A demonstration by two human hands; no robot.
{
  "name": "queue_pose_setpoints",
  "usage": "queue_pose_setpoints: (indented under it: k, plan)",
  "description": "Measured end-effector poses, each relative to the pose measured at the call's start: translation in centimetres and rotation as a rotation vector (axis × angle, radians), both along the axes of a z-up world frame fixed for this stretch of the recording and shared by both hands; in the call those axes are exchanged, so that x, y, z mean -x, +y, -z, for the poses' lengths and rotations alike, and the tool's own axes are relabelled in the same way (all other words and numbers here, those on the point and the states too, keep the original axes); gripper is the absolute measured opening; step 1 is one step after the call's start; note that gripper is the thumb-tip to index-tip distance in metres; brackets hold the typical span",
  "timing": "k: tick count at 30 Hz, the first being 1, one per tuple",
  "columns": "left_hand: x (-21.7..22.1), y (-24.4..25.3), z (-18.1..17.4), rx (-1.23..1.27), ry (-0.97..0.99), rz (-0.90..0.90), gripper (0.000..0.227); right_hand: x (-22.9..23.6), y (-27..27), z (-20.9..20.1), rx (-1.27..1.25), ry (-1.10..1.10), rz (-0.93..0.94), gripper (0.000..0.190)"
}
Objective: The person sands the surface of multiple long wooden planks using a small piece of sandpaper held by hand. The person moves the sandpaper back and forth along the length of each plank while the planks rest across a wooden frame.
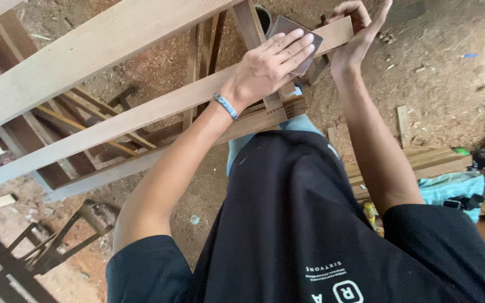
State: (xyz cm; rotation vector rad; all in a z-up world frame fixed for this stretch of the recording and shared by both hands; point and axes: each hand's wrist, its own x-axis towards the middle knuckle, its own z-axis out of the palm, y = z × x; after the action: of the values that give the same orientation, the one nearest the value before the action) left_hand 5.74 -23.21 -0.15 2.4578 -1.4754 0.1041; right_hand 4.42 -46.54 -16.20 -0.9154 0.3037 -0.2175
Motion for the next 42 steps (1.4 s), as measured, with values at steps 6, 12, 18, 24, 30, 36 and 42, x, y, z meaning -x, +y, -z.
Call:
queue_pose_setpoints:
  k: [6,12,18,24,30,36,42]
  plan:
    - [1.6,7.3,-2.9,-0.069,0.023,0.022,0.033,0.8,-1.6,0.5,0.160,0.068,-0.218,0.085]
    - [1.2,7.5,-3.5,-0.181,-0.025,0.028,0.033,1.1,1.6,1.5,-0.121,-0.034,-0.391,0.051]
    - [-0.9,-3.2,-0.8,-0.080,-0.021,0.073,0.038,1.9,1.7,8.3,-0.191,0.025,-0.380,0.046]
    - [-1.8,-5.7,-0.5,-0.066,0.021,0.070,0.046,1.5,1.2,8.8,-0.209,0.021,-0.385,0.053]
    - [1.6,4.1,-4.4,-0.161,-0.075,-0.060,0.040,1.8,0.7,2.0,0.142,0.372,-0.552,0.083]
    - [3.8,8.8,-9.9,0.305,0.799,-1.265,0.047,5.7,-6.3,0.5,0.196,0.474,-0.243,0.068]
    - [7.1,4.0,-12.4,1.261,0.940,-1.128,0.068,1.8,-8.4,-6.5,0.425,0.116,-0.075,0.048]
